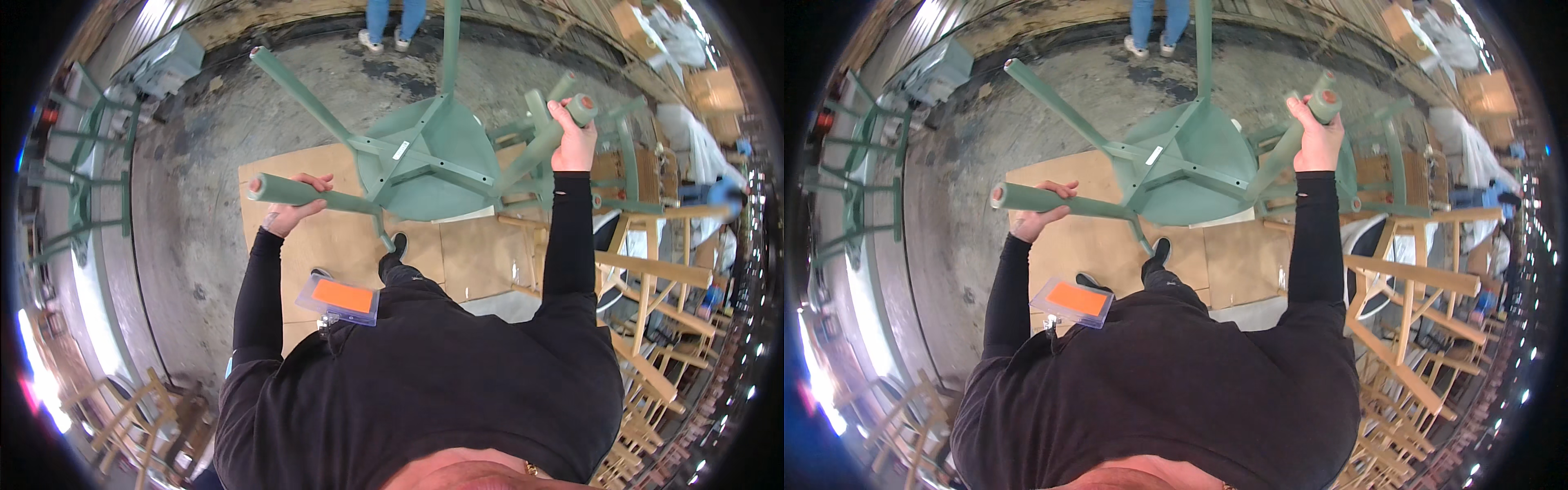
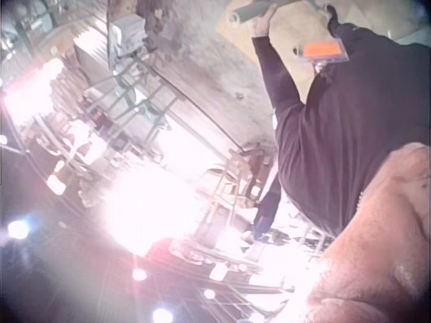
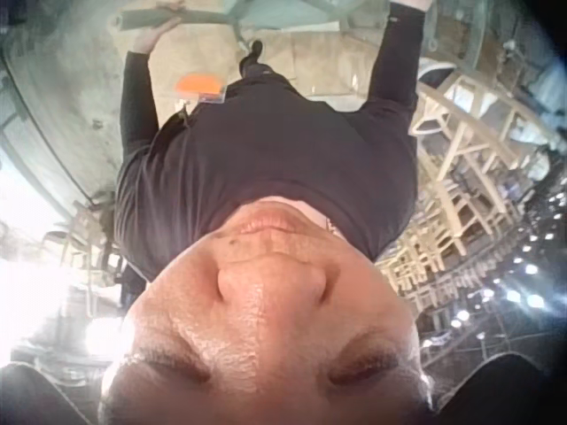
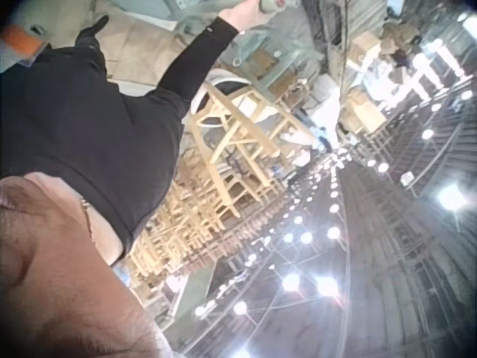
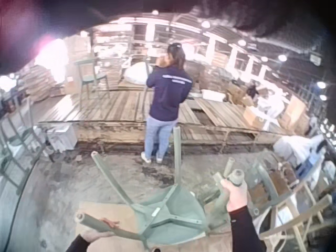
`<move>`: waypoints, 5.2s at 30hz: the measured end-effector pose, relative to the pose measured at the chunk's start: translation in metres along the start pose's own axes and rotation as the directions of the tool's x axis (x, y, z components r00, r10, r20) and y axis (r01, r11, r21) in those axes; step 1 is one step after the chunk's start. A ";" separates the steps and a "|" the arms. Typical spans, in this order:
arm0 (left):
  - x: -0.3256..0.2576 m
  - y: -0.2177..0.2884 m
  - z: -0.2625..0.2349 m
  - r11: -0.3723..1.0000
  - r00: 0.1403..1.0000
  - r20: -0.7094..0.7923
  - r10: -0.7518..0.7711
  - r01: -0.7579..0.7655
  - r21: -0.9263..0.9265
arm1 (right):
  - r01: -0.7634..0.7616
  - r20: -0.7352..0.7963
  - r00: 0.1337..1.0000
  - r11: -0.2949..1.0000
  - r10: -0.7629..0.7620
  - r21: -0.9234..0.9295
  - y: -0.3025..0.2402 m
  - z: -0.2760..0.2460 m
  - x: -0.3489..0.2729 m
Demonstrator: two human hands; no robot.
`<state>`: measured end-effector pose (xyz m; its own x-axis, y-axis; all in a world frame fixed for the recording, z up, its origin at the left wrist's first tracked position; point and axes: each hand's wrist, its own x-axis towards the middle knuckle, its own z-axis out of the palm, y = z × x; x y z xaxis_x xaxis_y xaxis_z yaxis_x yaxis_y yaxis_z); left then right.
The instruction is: The person wipes the underside and legs of several green chairs with a cloth in a workshop. They lift and reposition chairs to access different areas, then place them back down. The person also picks up and moves paper pieces on the floor.
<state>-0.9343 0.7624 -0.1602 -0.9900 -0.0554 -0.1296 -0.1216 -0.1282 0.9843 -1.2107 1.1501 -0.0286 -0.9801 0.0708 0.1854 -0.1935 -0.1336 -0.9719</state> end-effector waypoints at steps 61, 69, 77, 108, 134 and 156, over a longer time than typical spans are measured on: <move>-0.498 0.086 -0.221 0.660 -0.625 -0.653 0.427 -0.278 0.698 | -0.299 0.835 -0.294 0.875 -0.465 0.381 -0.168 1.082 -0.499; -0.595 0.087 -0.315 0.644 -0.708 -0.517 0.482 -0.114 0.757 | -0.486 0.749 -0.432 0.829 -0.503 0.276 -0.186 1.203 -0.700; -0.702 0.108 -0.472 0.652 -0.701 -0.477 0.530 -0.023 0.757 | -0.457 0.753 -0.506 0.871 -0.421 0.180 -0.201 1.359 -0.808; -0.814 0.015 -0.871 0.885 -0.527 -0.745 0.408 0.026 0.466 | -0.042 0.858 -0.514 0.999 0.009 -0.035 0.030 1.731 -1.004; -0.883 0.009 -0.878 -0.256 0.689 -0.473 -0.549 -0.677 -0.690 | -0.394 0.233 -0.833 -0.241 0.502 -0.887 0.154 1.288 -0.901; -0.738 0.015 -0.873 0.233 0.103 -0.707 -0.700 -0.902 -0.362 | -0.255 0.285 -0.865 0.127 0.412 -0.959 0.187 1.282 -0.891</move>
<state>-0.1439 -0.0633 -0.1545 0.0332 -0.6161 -0.7869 0.8908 -0.3387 0.3028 -0.4302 -0.2048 -0.1902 0.7557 -0.3980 -0.5201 0.2674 0.9124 -0.3098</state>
